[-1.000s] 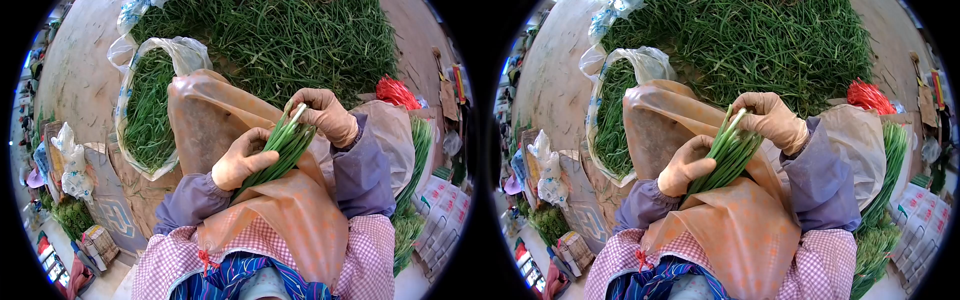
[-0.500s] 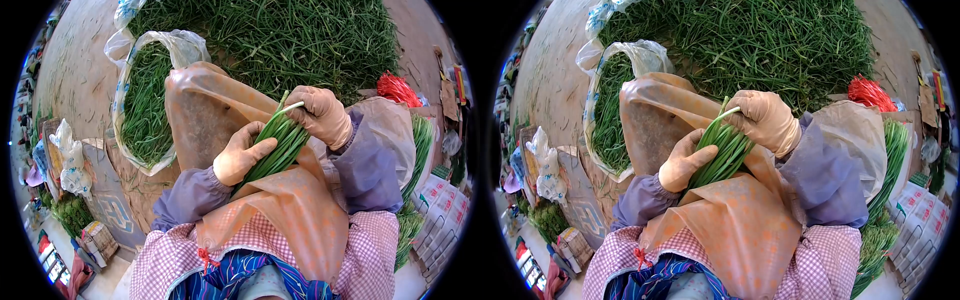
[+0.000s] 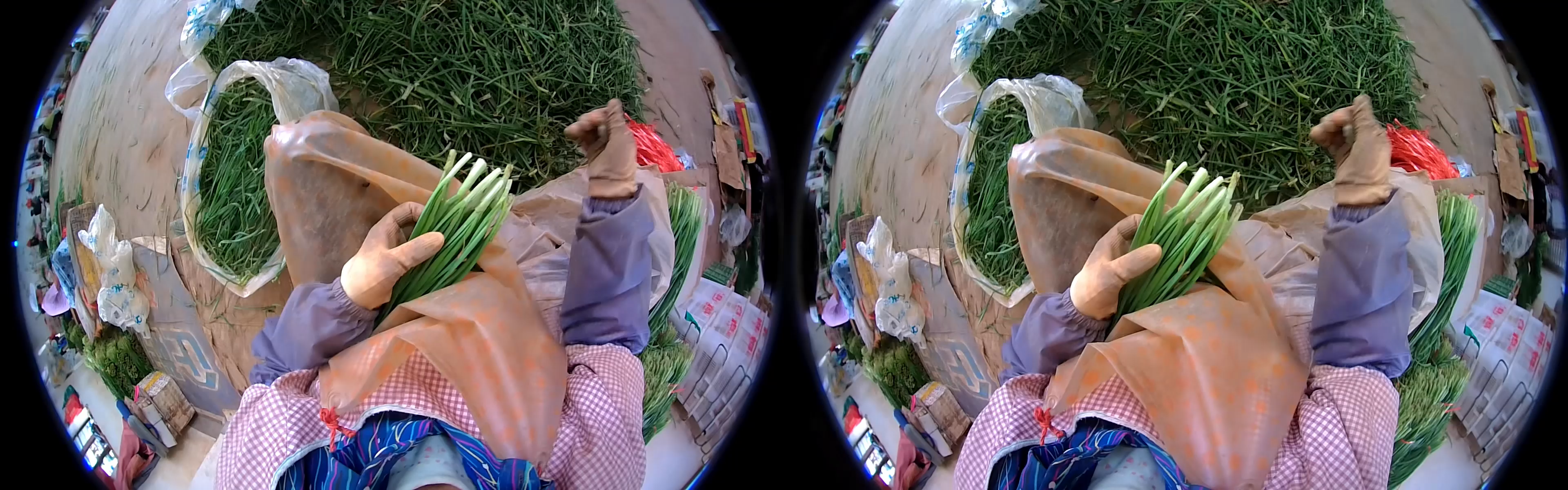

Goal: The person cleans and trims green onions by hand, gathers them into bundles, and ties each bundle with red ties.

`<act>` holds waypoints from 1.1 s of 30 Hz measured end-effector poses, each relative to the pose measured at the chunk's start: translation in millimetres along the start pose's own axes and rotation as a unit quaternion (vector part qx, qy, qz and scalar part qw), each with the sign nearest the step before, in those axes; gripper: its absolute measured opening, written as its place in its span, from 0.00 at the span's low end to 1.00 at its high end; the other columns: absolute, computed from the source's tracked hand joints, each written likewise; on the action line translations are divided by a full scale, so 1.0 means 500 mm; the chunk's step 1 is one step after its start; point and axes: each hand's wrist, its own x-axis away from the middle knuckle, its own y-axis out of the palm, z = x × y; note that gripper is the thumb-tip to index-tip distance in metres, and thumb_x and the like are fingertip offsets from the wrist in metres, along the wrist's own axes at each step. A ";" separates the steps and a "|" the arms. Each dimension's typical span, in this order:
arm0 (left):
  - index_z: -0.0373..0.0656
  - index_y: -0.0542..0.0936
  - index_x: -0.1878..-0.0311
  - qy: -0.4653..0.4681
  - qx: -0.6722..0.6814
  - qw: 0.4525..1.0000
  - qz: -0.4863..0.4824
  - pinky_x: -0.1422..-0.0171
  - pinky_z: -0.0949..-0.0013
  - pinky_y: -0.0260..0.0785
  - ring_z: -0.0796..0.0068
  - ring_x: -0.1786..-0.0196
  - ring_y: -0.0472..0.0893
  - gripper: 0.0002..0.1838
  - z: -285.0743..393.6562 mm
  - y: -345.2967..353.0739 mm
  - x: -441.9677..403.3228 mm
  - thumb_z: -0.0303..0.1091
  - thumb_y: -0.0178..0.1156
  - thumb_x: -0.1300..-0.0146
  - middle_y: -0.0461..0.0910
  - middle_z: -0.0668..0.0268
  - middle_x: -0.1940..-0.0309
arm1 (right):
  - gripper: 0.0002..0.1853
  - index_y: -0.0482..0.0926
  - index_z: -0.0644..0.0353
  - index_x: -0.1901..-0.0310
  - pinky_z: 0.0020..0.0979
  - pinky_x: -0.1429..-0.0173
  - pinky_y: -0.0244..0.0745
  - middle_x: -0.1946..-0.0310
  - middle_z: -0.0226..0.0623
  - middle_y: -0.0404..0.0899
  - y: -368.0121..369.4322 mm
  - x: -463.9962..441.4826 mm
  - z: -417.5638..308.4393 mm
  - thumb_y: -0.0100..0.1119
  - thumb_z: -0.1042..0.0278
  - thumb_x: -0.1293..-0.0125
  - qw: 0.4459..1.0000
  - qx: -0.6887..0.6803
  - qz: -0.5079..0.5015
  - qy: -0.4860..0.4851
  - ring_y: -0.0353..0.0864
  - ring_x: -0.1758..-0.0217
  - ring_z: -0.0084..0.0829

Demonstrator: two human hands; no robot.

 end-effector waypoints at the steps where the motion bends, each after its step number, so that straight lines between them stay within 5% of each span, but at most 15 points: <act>1: 0.37 0.67 0.41 -0.002 0.003 1.000 -0.001 0.41 0.68 0.73 0.75 0.49 0.78 0.25 0.001 0.000 -0.001 0.35 0.65 0.35 0.77 0.63 0.50 | 0.20 0.78 0.58 0.60 0.35 0.56 0.82 0.69 0.37 0.82 0.013 0.023 0.003 0.48 0.47 0.25 0.998 0.007 -0.016 0.067 0.84 0.64 0.34; 3: 0.36 0.65 0.38 0.007 0.015 1.000 -0.014 0.39 0.66 0.72 0.74 0.47 0.77 0.29 0.009 0.010 -0.003 0.35 0.67 0.37 0.76 0.62 0.48 | 0.26 0.75 0.59 0.44 0.41 0.41 0.76 0.54 0.40 0.81 0.055 0.086 0.017 0.42 0.42 0.24 0.970 -0.082 -0.161 0.164 0.82 0.51 0.35; 5: 0.35 0.64 0.35 0.012 0.007 0.999 -0.035 0.37 0.66 0.70 0.73 0.46 0.76 0.33 0.013 0.022 -0.005 0.36 0.68 0.39 0.75 0.62 0.47 | 0.38 0.68 0.56 0.33 0.40 0.36 0.73 0.43 0.42 0.78 0.077 0.118 0.057 0.43 0.31 0.30 0.953 -0.094 -0.242 0.157 0.79 0.43 0.36; 7: 0.35 0.63 0.33 0.014 -0.020 0.998 -0.064 0.35 0.66 0.68 0.73 0.44 0.75 0.37 0.018 0.031 -0.012 0.37 0.70 0.40 0.75 0.63 0.46 | 0.41 0.64 0.56 0.29 0.40 0.33 0.70 0.38 0.42 0.74 0.126 0.150 0.062 0.40 0.29 0.31 0.946 -0.030 -0.319 0.041 0.75 0.38 0.35; 8: 0.35 0.64 0.33 0.005 -0.085 0.993 -0.077 0.35 0.67 0.67 0.74 0.44 0.75 0.37 0.019 0.029 -0.016 0.38 0.70 0.41 0.75 0.64 0.46 | 0.42 0.64 0.57 0.30 0.39 0.31 0.67 0.38 0.41 0.73 0.154 0.178 0.033 0.41 0.29 0.31 0.944 0.000 -0.307 0.120 0.72 0.36 0.33; 10: 0.35 0.65 0.33 -0.007 -0.216 0.971 -0.105 0.35 0.68 0.66 0.74 0.44 0.74 0.38 0.022 0.020 -0.028 0.38 0.71 0.42 0.75 0.65 0.46 | 0.41 0.65 0.57 0.30 0.38 0.29 0.64 0.40 0.38 0.75 0.203 0.213 0.035 0.42 0.30 0.31 0.937 -0.034 -0.324 0.128 0.70 0.35 0.32; 14: 0.37 0.66 0.32 -0.081 -0.195 0.973 -0.092 0.35 0.66 0.67 0.71 0.41 0.75 0.39 0.029 0.024 -0.037 0.37 0.72 0.46 0.75 0.65 0.44 | 0.39 0.66 0.54 0.30 0.36 0.30 0.63 0.40 0.38 0.76 0.203 0.205 0.048 0.39 0.30 0.29 0.917 -0.034 -0.372 0.141 0.71 0.36 0.31; 17: 0.38 0.66 0.32 -0.091 -0.120 0.984 -0.098 0.37 0.61 0.71 0.66 0.42 0.77 0.38 0.029 0.031 -0.032 0.34 0.70 0.45 0.76 0.62 0.44 | 0.39 0.65 0.59 0.31 0.34 0.33 0.64 0.44 0.38 0.77 0.164 0.166 0.045 0.42 0.32 0.29 0.944 -0.061 -0.311 0.095 0.72 0.39 0.28; 19: 0.38 0.67 0.33 -0.101 -0.098 0.985 -0.096 0.43 0.60 0.76 0.62 0.49 0.81 0.36 0.030 0.030 -0.031 0.33 0.69 0.45 0.78 0.57 0.46 | 0.40 0.63 0.57 0.29 0.35 0.31 0.62 0.42 0.40 0.75 0.133 0.129 0.036 0.35 0.30 0.28 0.964 -0.108 -0.232 0.075 0.71 0.37 0.31; 21: 0.38 0.67 0.34 -0.113 -0.089 0.985 -0.096 0.46 0.62 0.78 0.62 0.53 0.83 0.35 0.034 0.032 -0.030 0.33 0.69 0.45 0.79 0.55 0.49 | 0.40 0.63 0.54 0.29 0.35 0.33 0.65 0.39 0.37 0.75 0.132 0.148 0.030 0.32 0.29 0.28 0.972 0.002 -0.236 0.011 0.73 0.36 0.30; 25: 0.39 0.67 0.35 -0.147 -0.052 0.981 -0.112 0.53 0.63 0.79 0.64 0.60 0.84 0.35 0.038 0.033 -0.035 0.32 0.69 0.46 0.81 0.57 0.55 | 0.36 0.62 0.54 0.29 0.35 0.33 0.67 0.44 0.39 0.76 0.187 0.248 0.060 0.47 0.36 0.29 0.922 -0.116 -0.354 0.105 0.74 0.40 0.29; 29: 0.40 0.68 0.38 -0.122 -0.077 0.986 -0.087 0.57 0.65 0.79 0.67 0.63 0.84 0.33 0.046 0.037 -0.021 0.33 0.70 0.47 0.81 0.60 0.59 | 0.28 0.64 0.53 0.32 0.34 0.36 0.69 0.46 0.36 0.78 0.177 0.192 0.026 0.52 0.48 0.27 0.971 -0.053 -0.225 0.061 0.76 0.43 0.30; 31: 0.41 0.71 0.41 -0.123 -0.105 0.984 -0.070 0.57 0.66 0.78 0.68 0.64 0.83 0.31 0.038 0.055 -0.022 0.36 0.71 0.49 0.81 0.62 0.60 | 0.22 0.74 0.55 0.40 0.34 0.43 0.73 0.52 0.37 0.80 0.202 0.227 0.052 0.57 0.54 0.31 0.955 -0.134 -0.258 0.056 0.80 0.48 0.31; 32: 0.41 0.74 0.45 -0.127 -0.147 0.977 -0.082 0.57 0.67 0.78 0.70 0.64 0.82 0.30 0.038 0.054 -0.031 0.38 0.72 0.51 0.81 0.63 0.61 | 0.17 0.78 0.57 0.47 0.34 0.47 0.75 0.58 0.38 0.81 0.205 0.233 0.039 0.59 0.56 0.32 0.949 0.053 -0.306 -0.056 0.81 0.53 0.32; 33: 0.42 0.71 0.40 -0.135 -0.136 0.973 -0.129 0.54 0.67 0.76 0.70 0.59 0.81 0.28 0.029 0.034 -0.037 0.28 0.67 0.45 0.79 0.62 0.58 | 0.14 0.82 0.58 0.54 0.35 0.52 0.76 0.64 0.39 0.81 0.209 0.234 0.026 0.61 0.58 0.34 0.897 0.244 -0.337 -0.150 0.82 0.58 0.33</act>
